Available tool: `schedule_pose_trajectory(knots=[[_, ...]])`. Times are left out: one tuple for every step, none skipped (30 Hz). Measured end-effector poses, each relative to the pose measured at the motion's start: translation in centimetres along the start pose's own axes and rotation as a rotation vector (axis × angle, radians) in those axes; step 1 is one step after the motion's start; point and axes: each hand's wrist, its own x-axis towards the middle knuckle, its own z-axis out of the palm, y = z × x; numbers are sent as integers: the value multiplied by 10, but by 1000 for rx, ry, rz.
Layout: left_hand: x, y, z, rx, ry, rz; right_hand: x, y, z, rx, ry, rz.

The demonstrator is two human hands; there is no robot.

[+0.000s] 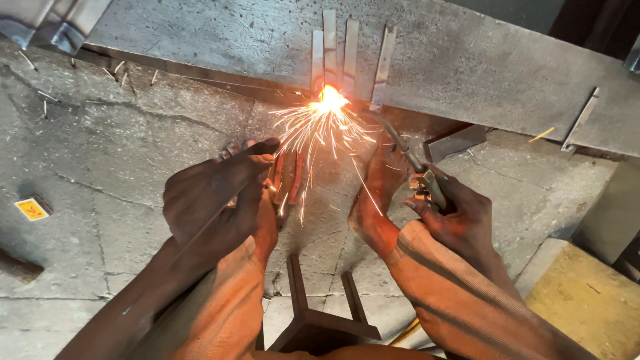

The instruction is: The person welds several small metal strips onto a larger metal sheet using a welding torch and a filler rod, creating bright sparks and molten metal points.

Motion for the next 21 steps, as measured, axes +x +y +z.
schedule_pose_trajectory(knots=[[0, 0, 1, -6, 11, -2, -1, 0, 1, 25, -4, -10], [0, 0, 2, -11, 23, -5, -1, 1, 2, 58, 0, 17], [-1, 0, 3, -17, 35, -9, -2, 1, 3, 90, 3, 43], [-1, 0, 3, -13, 37, -7, -2, 2, 4, 122, 6, 68], [-1, 0, 4, -10, 38, -8, -2, 3, 4, 118, -4, 53], [-1, 0, 4, -7, 38, -8, -2, 3, 3, 114, -12, 38], [-1, -1, 4, -5, 44, -6, -1, 4, 3, 110, -19, 23], [0, -1, 4, -4, 48, -6, 0, 4, 3, 107, -17, 35], [0, -2, 4, -4, 52, -5, 0, 4, 3, 103, -14, 48], [0, -2, 4, -7, 47, -11, 0, 3, 3, 99, -11, 62], [0, -2, 3, -10, 43, -17, 0, 3, 4, 84, -6, 54], [0, -2, 3, -13, 39, -22, 0, 2, 4, 69, 1, 45], [0, -2, 3, -5, 33, -29, 0, 1, 4, 54, 8, 36], [0, -2, 2, 4, 26, -36, 0, 1, 4, 68, 4, 36], [0, -2, 2, 13, 21, -42, 1, 0, 4, 82, 0, 35], [0, -2, 1, 14, 24, -40, 1, 0, 5, 96, -3, 35], [-1, -1, 1, 16, 27, -39, 1, -1, 4, 71, 0, 36], [-1, -1, 0, 19, 31, -38, 1, -1, 5, 47, 4, 35], [-1, -1, 0, 19, 37, -38, 2, -2, 5, 23, 8, 33], [-2, -1, 0, 20, 43, -39, 2, -2, 5, 17, 8, 39], [-2, -2, -1, 20, 49, -40, 2, -2, 5, 10, 10, 44]])
